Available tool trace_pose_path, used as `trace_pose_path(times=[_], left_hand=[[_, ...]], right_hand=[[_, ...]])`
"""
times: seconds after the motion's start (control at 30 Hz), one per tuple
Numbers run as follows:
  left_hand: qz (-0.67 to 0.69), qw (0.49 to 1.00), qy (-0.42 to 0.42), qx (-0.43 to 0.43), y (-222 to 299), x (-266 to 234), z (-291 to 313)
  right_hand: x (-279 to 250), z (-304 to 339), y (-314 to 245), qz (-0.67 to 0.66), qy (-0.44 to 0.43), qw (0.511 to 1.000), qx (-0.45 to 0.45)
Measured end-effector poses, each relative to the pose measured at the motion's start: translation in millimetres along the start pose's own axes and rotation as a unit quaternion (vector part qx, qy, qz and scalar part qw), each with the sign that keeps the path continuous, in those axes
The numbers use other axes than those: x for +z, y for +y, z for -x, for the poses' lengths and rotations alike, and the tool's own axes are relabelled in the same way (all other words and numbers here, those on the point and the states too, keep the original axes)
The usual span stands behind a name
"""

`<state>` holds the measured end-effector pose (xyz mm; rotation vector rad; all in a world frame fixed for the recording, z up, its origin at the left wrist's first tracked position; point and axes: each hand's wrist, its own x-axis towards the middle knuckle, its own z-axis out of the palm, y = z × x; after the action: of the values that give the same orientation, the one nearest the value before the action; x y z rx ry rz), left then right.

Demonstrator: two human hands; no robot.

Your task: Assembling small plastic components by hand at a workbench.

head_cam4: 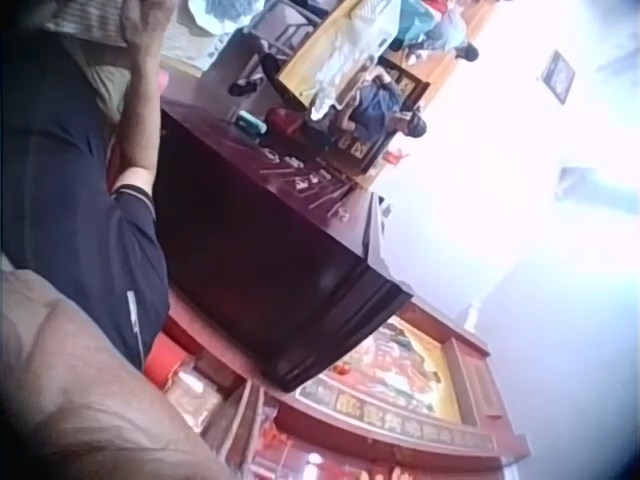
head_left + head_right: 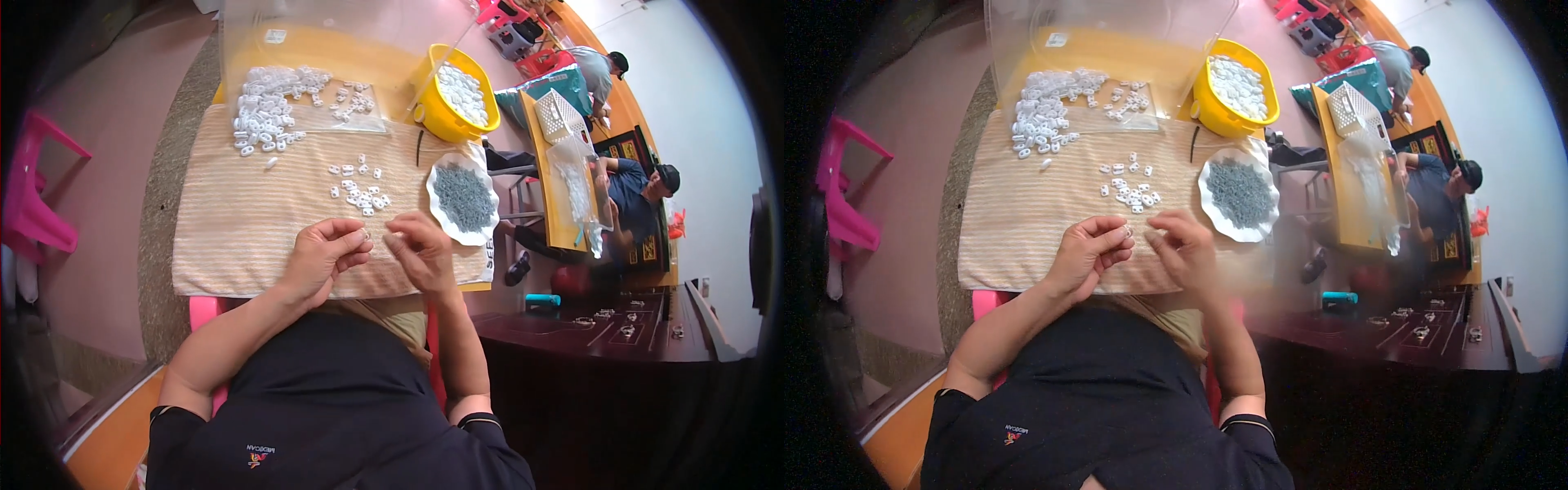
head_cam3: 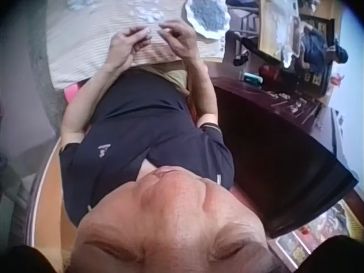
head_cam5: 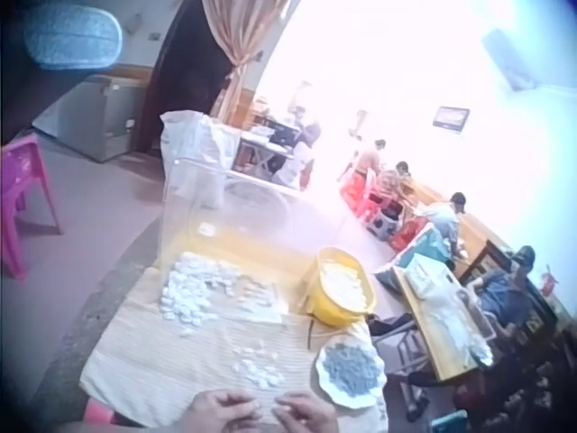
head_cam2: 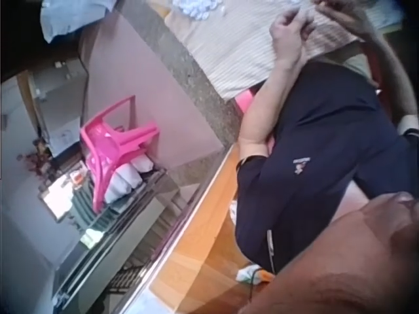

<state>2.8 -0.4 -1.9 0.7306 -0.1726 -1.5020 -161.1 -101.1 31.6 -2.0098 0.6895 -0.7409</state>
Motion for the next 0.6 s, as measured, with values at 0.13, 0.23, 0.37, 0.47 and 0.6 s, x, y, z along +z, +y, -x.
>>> trace_pose_path(times=[0.13,0.23,0.37,0.47,0.6], left_hand=[[-0.016,1.0,0.01,0.01,0,3,-1],[-0.02,1.0,0.009,0.009,-2,3,-1],[-0.027,1.0,0.015,0.006,-2,5,0],[-0.025,0.999,0.022,0.0,-2,5,1],[-0.032,0.999,0.022,-0.002,-3,4,0]], right_hand=[[-34,-4,3,0.186,0.099,0.977,0.008],[-57,0,11,0.281,0.107,0.953,0.035],[-77,5,30,0.424,0.084,0.902,0.01],[-81,6,35,0.438,0.057,0.897,0.031],[-82,3,38,0.464,0.021,0.884,0.058]])
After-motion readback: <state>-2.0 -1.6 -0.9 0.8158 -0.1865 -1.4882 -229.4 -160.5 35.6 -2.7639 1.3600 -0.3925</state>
